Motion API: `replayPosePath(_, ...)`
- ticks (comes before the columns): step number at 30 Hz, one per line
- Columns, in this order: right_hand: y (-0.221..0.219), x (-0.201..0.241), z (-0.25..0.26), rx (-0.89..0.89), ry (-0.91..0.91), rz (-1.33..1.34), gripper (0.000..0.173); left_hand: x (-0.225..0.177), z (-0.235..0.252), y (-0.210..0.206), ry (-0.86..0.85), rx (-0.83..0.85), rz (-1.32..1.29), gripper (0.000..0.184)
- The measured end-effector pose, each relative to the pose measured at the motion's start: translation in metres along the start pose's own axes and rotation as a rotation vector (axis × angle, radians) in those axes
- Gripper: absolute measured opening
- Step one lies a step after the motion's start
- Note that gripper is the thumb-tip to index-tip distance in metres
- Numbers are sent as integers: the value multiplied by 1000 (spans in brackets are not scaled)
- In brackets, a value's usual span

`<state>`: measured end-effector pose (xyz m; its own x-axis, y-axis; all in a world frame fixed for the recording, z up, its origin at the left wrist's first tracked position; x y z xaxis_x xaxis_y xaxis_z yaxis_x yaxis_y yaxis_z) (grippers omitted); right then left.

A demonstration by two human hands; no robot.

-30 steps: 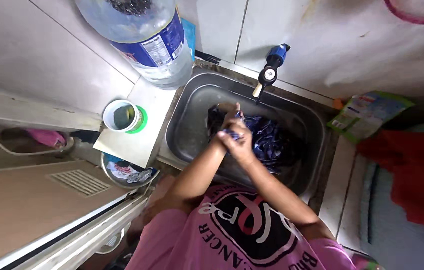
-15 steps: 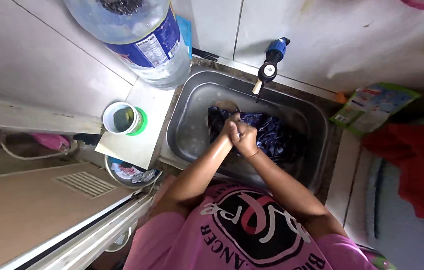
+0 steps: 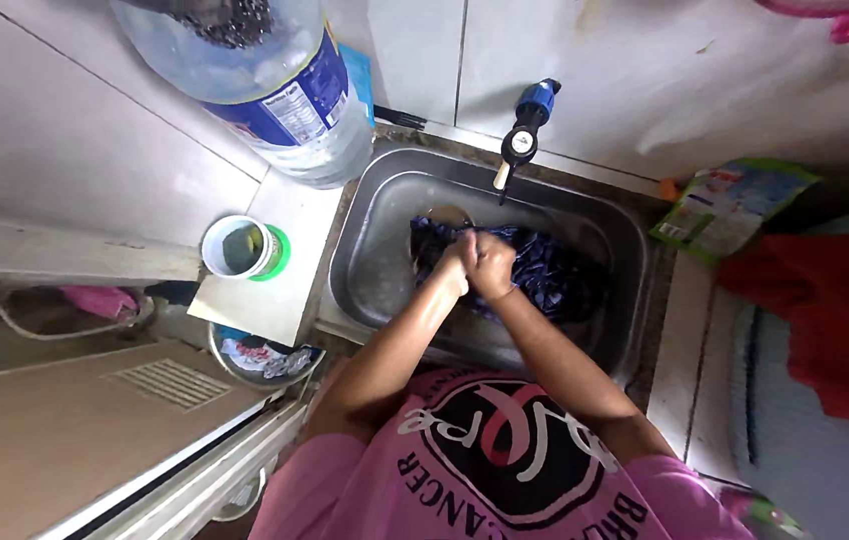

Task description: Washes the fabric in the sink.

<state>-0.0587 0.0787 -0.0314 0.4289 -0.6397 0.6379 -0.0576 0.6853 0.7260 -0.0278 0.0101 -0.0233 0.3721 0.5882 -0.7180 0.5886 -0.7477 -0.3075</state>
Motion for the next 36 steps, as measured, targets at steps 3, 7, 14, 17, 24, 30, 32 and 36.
replayPosePath(3,11,-25,40,302,-417,-55,53,-3,-8,3,113,23,-12,35)
replayPosePath(7,13,-54,60,321,-449,478,52,-17,16,46,-170,-166,248,48)
replayPosePath(14,7,-68,2,527,-391,181,54,-28,35,86,-543,-126,1076,34)
replayPosePath(17,-9,-63,-26,644,-268,-36,79,-18,51,81,-346,44,1180,57)
replayPosePath(24,-4,-54,-16,620,-251,17,112,-39,37,55,-420,108,1400,33)
replayPosePath(30,-21,-34,-13,414,-220,141,88,-81,-5,29,-662,316,1059,31)
replayPosePath(32,-28,-52,-12,297,-237,271,58,-100,-14,35,-803,263,699,16)
replayPosePath(36,-6,-49,-2,362,-329,616,25,-94,13,64,-644,163,-82,30)
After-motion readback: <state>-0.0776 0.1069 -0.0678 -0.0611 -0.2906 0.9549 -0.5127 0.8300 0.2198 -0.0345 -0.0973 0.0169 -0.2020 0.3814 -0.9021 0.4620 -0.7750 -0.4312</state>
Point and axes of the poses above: each hand's wrist, its own z-axis towards the middle knuckle, its own y-axis out of the back of the hand, x = y × z, the point moved 1 cm from there along z, towards the middle knuckle, and after that the axes turned 6 degrees about -y, right-handed, at the moved point
